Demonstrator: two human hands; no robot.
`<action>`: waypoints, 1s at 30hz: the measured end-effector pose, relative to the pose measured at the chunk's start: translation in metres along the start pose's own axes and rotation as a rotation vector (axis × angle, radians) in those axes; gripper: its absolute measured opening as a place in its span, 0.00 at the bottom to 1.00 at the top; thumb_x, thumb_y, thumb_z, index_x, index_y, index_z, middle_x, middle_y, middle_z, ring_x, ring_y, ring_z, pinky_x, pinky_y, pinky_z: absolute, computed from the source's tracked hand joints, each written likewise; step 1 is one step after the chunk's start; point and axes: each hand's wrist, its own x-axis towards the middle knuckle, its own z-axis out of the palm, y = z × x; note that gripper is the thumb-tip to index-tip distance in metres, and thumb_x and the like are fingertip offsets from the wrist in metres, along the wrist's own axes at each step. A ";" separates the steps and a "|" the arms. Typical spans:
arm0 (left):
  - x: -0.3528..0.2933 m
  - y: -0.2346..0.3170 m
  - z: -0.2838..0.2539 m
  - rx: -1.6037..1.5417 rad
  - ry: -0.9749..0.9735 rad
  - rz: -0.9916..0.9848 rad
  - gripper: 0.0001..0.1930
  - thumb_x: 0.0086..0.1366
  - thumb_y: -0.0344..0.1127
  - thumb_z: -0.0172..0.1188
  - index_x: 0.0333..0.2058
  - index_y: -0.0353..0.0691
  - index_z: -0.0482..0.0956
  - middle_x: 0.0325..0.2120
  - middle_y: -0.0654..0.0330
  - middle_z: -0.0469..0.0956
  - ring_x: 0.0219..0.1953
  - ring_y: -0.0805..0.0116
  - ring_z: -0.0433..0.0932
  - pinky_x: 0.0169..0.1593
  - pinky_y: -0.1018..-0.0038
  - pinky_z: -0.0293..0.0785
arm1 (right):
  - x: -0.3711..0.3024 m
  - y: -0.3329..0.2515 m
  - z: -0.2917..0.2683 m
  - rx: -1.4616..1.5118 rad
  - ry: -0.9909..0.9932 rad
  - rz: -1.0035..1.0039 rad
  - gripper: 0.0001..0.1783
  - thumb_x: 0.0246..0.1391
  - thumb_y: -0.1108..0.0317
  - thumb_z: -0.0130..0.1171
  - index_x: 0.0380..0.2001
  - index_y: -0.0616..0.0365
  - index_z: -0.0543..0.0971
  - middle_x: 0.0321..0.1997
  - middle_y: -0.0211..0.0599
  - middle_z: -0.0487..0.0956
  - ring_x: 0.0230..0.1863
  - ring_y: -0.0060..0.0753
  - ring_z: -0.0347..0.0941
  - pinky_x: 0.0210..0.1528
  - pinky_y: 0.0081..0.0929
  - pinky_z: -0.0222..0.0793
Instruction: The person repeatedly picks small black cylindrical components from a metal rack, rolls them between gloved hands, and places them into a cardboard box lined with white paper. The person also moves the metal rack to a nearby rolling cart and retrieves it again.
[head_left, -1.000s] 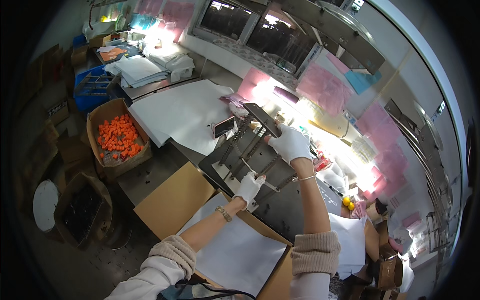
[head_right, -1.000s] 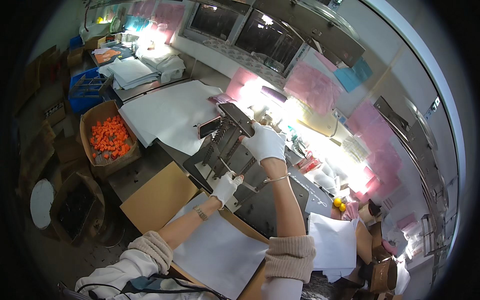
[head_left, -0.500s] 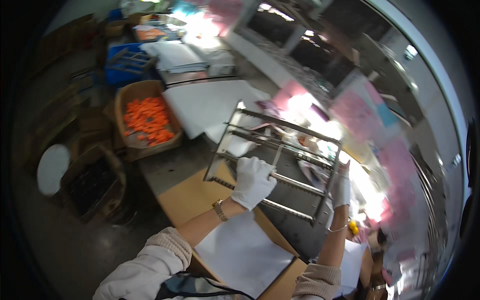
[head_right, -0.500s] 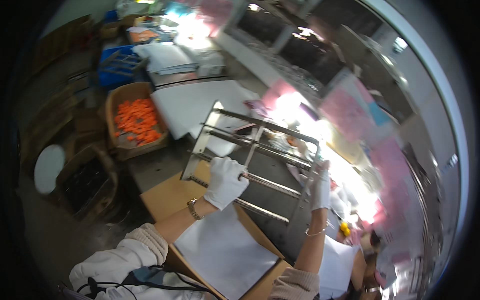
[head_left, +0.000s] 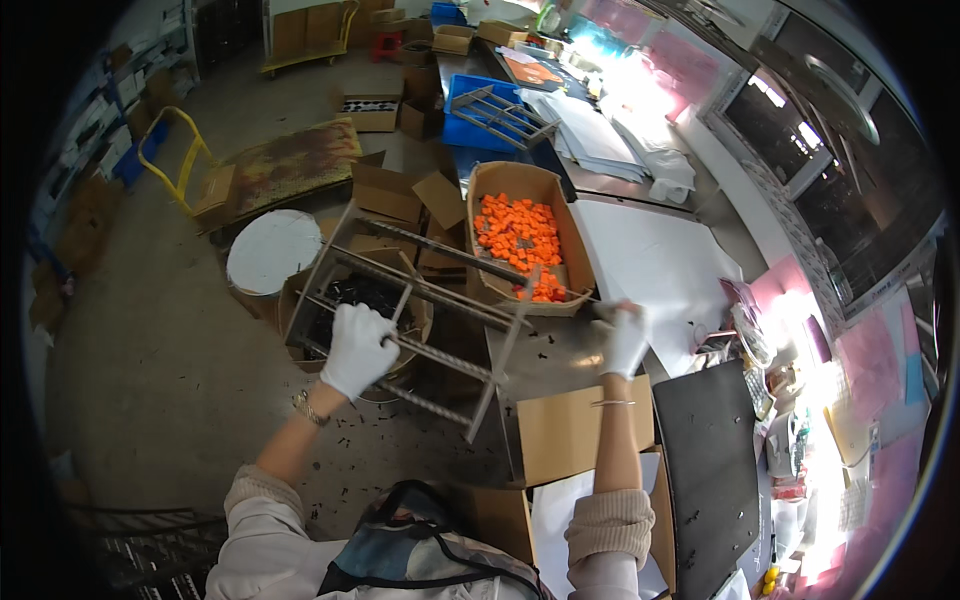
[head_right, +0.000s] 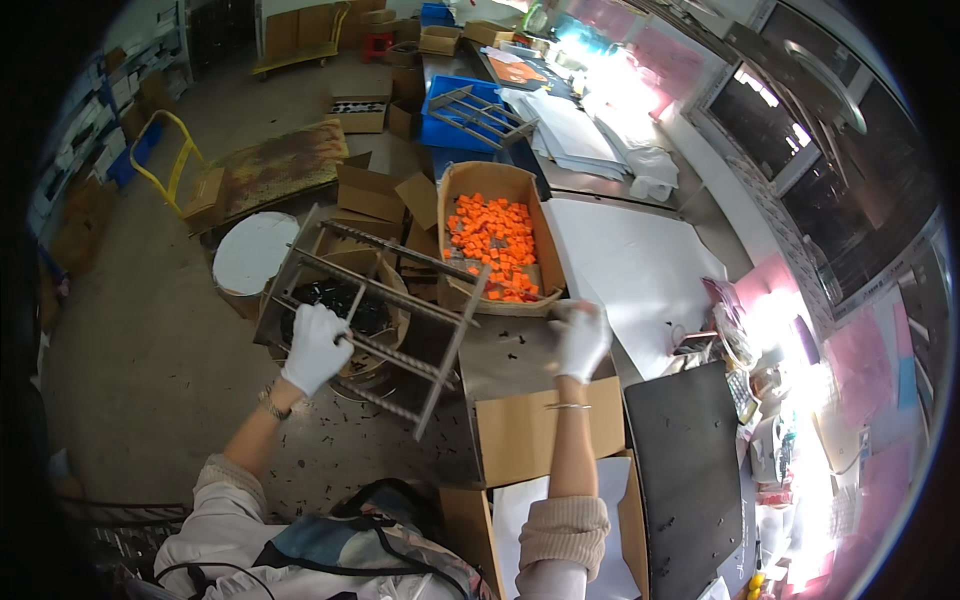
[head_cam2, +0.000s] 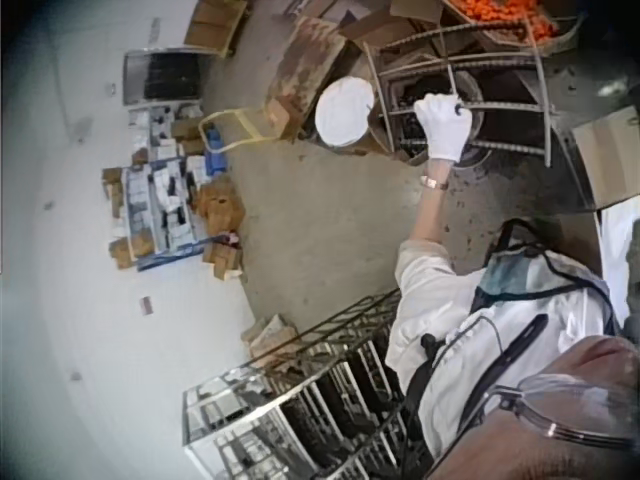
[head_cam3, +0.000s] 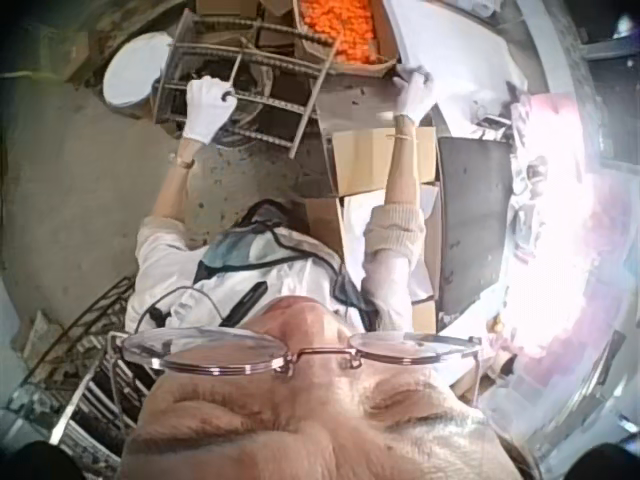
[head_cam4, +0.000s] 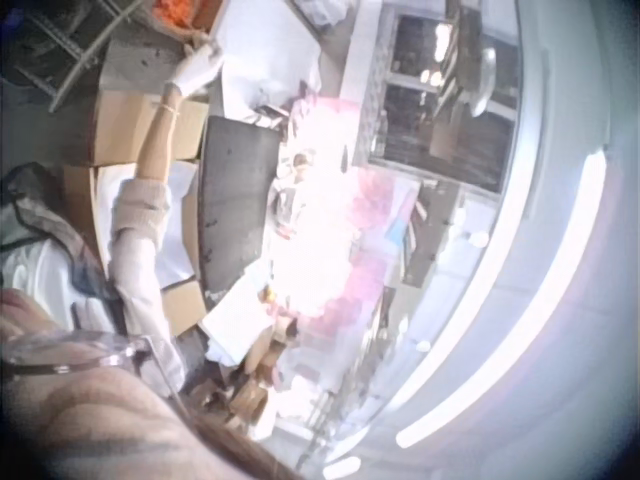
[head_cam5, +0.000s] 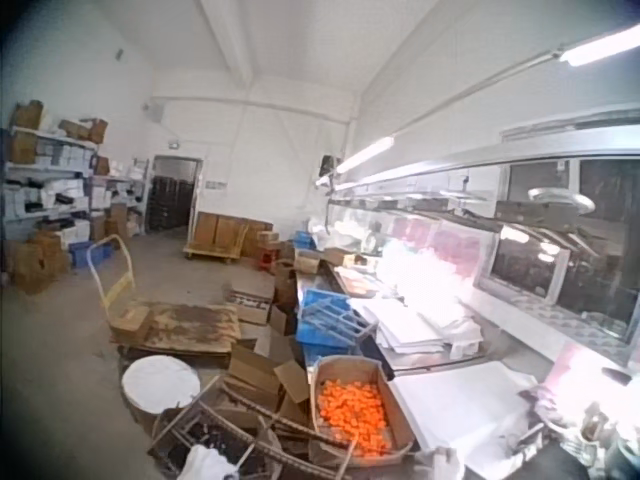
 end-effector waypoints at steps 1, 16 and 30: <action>0.001 -0.021 0.000 0.054 0.041 -0.026 0.02 0.43 0.29 0.59 0.15 0.42 0.77 0.17 0.58 0.74 0.29 0.55 0.72 0.38 0.61 0.64 | 0.008 -0.004 -0.004 0.175 0.169 -0.026 0.10 0.65 0.65 0.54 0.40 0.62 0.76 0.37 0.37 0.77 0.34 0.28 0.77 0.31 0.25 0.76; 0.006 -0.094 0.022 0.186 0.124 -0.161 0.05 0.47 0.31 0.64 0.24 0.39 0.81 0.22 0.54 0.75 0.31 0.53 0.73 0.39 0.58 0.65 | -0.114 0.050 0.194 -0.343 -0.507 0.031 0.16 0.65 0.59 0.52 0.41 0.64 0.74 0.38 0.58 0.79 0.41 0.59 0.75 0.44 0.38 0.70; -0.001 -0.163 0.108 0.319 -0.226 -0.232 0.12 0.52 0.34 0.60 0.34 0.34 0.84 0.31 0.44 0.82 0.33 0.44 0.81 0.37 0.57 0.77 | -0.189 0.024 -0.215 -0.129 0.640 -0.074 0.06 0.66 0.64 0.51 0.35 0.53 0.73 0.27 0.25 0.70 0.27 0.17 0.64 0.28 0.23 0.64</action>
